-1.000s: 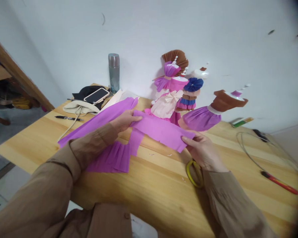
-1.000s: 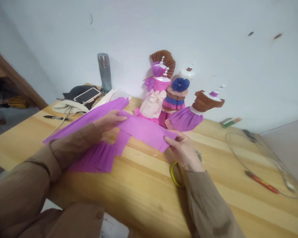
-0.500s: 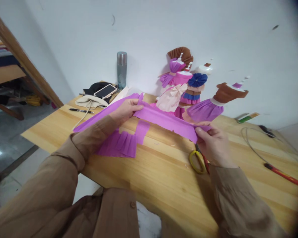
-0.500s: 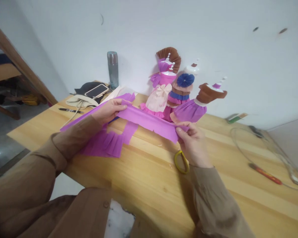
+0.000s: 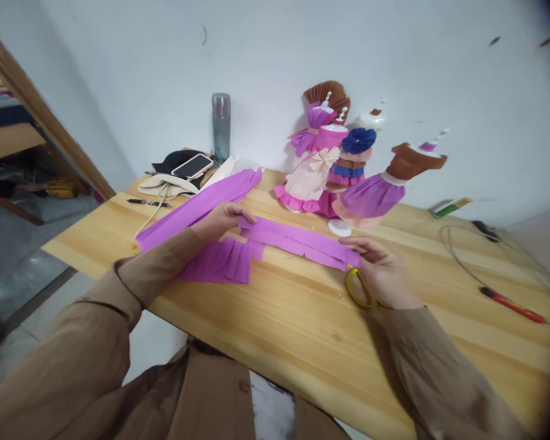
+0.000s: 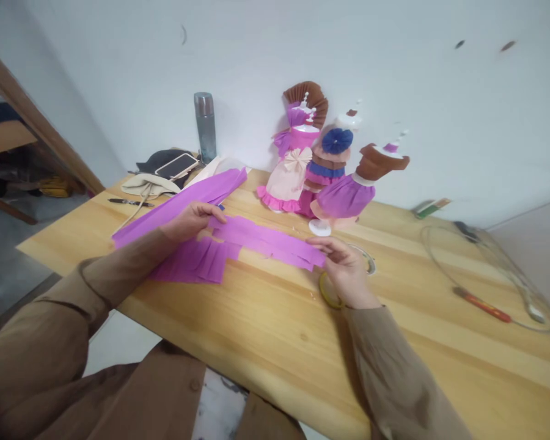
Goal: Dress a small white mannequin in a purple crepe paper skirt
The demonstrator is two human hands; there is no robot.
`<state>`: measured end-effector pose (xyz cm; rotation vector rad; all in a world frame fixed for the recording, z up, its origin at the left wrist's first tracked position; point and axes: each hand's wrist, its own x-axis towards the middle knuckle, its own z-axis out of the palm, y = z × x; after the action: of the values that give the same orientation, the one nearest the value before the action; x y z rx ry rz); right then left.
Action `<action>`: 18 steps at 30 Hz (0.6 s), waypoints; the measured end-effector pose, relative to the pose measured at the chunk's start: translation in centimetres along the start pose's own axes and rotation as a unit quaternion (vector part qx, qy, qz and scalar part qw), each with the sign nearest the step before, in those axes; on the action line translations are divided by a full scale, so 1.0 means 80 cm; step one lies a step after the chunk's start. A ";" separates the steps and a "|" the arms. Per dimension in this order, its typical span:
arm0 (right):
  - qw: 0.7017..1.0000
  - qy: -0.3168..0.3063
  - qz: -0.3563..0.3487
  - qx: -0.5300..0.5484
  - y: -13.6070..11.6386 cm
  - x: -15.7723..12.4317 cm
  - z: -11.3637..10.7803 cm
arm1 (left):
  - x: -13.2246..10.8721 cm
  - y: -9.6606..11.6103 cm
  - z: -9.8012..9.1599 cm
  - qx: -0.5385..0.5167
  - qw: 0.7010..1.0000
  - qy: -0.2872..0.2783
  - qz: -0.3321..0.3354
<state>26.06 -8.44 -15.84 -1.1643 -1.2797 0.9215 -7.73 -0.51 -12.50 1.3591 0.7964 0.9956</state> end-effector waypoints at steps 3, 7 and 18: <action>1.000 0.008 -0.015 -0.007 0.003 -0.004 0.001 | 0.000 -0.008 -0.002 0.003 1.000 -0.007 0.015; 1.000 0.016 -0.017 0.000 0.013 -0.006 0.005 | -0.005 -0.013 -0.006 0.007 1.000 -0.020 0.011; 0.998 -0.056 -0.009 -0.036 0.029 -0.012 0.001 | -0.020 -0.018 -0.006 0.051 0.998 0.007 -0.036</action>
<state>26.13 -8.91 -18.35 -1.1681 -1.4212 0.9454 -8.64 -1.70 -14.12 1.4015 0.9121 0.9195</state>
